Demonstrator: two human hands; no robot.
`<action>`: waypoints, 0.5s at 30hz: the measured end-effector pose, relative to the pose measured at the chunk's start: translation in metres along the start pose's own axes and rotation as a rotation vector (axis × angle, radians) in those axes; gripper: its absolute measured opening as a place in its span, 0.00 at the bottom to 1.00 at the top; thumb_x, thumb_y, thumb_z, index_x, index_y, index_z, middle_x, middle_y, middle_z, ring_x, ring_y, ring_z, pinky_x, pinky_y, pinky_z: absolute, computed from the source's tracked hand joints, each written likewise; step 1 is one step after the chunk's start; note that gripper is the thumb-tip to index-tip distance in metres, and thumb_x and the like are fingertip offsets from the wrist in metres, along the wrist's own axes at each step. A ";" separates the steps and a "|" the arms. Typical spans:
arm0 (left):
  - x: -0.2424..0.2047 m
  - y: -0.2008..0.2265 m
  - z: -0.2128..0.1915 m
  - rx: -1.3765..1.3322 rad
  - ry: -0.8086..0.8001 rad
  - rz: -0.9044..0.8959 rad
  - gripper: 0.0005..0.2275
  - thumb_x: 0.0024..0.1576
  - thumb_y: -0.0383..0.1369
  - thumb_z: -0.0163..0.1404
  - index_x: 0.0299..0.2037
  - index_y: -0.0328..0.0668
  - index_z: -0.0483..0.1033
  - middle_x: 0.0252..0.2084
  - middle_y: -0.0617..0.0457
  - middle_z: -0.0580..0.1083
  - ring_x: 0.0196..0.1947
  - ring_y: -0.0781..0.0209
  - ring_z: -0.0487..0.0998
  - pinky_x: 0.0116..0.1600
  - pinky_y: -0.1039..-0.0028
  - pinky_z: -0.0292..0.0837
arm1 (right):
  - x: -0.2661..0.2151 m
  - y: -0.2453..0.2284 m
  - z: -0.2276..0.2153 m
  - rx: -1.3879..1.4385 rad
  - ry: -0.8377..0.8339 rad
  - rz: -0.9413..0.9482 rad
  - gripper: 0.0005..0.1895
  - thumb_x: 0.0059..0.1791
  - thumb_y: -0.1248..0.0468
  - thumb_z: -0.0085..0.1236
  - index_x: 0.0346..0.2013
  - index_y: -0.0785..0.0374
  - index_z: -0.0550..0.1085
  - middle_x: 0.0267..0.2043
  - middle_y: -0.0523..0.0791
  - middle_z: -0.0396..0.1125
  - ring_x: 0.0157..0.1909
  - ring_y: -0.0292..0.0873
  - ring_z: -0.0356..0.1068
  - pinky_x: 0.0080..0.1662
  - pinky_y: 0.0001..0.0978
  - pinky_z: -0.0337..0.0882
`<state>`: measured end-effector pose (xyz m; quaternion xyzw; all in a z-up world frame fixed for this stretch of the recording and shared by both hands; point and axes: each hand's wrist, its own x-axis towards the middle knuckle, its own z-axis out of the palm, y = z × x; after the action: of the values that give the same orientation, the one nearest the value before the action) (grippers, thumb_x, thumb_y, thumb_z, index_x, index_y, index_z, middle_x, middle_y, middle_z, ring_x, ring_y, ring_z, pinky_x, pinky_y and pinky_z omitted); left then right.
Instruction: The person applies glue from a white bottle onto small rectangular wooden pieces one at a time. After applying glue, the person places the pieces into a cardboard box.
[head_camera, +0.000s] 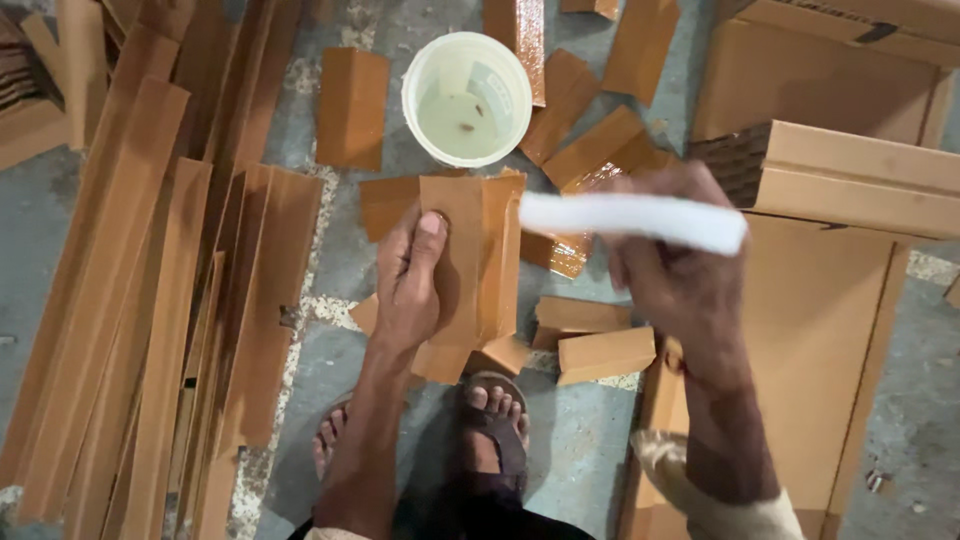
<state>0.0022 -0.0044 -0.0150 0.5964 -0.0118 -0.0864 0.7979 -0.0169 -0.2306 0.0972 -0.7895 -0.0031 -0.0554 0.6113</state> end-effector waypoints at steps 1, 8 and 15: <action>-0.001 -0.002 0.000 0.039 0.001 -0.010 0.16 0.71 0.40 0.40 0.52 0.32 0.74 0.35 0.66 0.66 0.35 0.76 0.62 0.40 0.83 0.58 | 0.011 0.001 0.001 -0.034 -0.018 -0.050 0.07 0.56 0.82 0.49 0.45 0.70 0.66 0.43 0.52 0.75 0.30 0.30 0.69 0.30 0.20 0.69; -0.008 -0.016 -0.009 0.041 0.033 0.042 0.14 0.75 0.37 0.42 0.42 0.32 0.71 0.30 0.64 0.63 0.32 0.76 0.59 0.40 0.81 0.56 | 0.010 -0.001 0.013 -0.149 -0.218 -0.159 0.07 0.52 0.82 0.48 0.41 0.71 0.67 0.45 0.52 0.75 0.48 0.42 0.78 0.47 0.30 0.79; -0.003 0.001 -0.010 -0.014 0.037 0.056 0.15 0.72 0.37 0.39 0.52 0.31 0.72 0.42 0.61 0.71 0.42 0.73 0.66 0.49 0.80 0.63 | -0.043 -0.005 0.026 -0.147 -0.390 -0.022 0.11 0.45 0.80 0.53 0.40 0.70 0.73 0.43 0.51 0.78 0.50 0.43 0.80 0.50 0.34 0.78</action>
<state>0.0008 0.0063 -0.0166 0.5916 -0.0133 -0.0530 0.8044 -0.0576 -0.2020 0.0919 -0.8277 -0.1260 0.0918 0.5391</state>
